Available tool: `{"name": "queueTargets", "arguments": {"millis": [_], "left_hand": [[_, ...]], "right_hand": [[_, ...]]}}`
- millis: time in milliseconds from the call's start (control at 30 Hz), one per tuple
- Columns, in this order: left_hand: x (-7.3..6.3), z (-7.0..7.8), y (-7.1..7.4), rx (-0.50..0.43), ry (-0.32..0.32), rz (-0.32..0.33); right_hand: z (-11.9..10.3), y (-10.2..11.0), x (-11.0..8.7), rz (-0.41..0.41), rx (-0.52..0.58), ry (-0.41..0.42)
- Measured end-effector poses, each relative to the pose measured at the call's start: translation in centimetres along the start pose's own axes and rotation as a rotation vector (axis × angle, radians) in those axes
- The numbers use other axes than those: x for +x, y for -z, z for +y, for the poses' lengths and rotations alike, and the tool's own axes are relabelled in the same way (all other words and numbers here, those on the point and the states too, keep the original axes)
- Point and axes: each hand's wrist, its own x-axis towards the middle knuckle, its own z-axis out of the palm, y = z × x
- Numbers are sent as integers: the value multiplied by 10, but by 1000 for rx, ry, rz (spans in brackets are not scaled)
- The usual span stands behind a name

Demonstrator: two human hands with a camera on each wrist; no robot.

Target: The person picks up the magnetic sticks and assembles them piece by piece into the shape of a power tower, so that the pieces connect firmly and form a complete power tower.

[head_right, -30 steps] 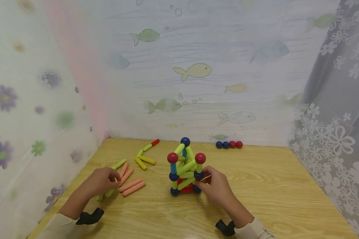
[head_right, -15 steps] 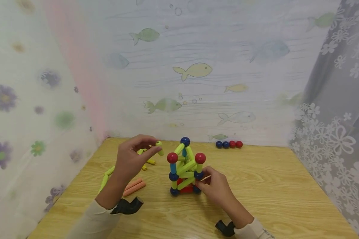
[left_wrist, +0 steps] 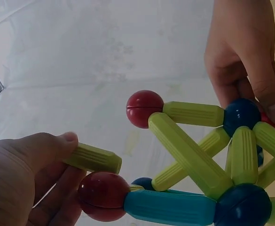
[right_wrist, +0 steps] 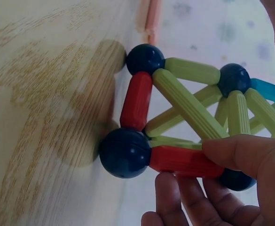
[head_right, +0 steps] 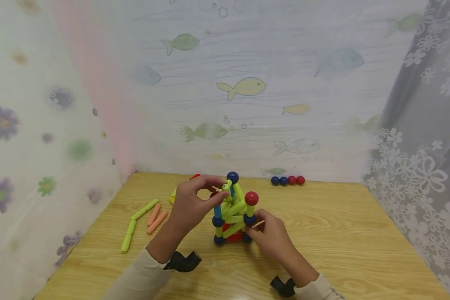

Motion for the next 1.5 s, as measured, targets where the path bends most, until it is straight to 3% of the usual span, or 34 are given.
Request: {"name": "queueTargets", "arguments": {"millis": [200,333,533,800,967,1200,1333,1500], "left_hand": [[0,3,3,65,-100,38],[1,2,2,85,-149,27],[-2,-3,-1,124,-139,-42],[-5,-6,-2,350,-106,-143],[-6,-9,-8,444,-141,-130],[-7,-9,-11,489,-161,-111],[-8,-3,-5,535,-86,-133],[-8,6,5,512,172,-197]], "right_hand": [[1,-1,2,-8,3,3],[2,-1,1,-5,0,6],[2,-1,0,-4,-2,0],[2,-2,0,-6,-19,2],[2,-3,1,-7,-27,4],[1,-3,0,-6,-21,9],[0,-2,-1,-5,-26,11],[-1,-2,-1,-13,-46,4]]}}
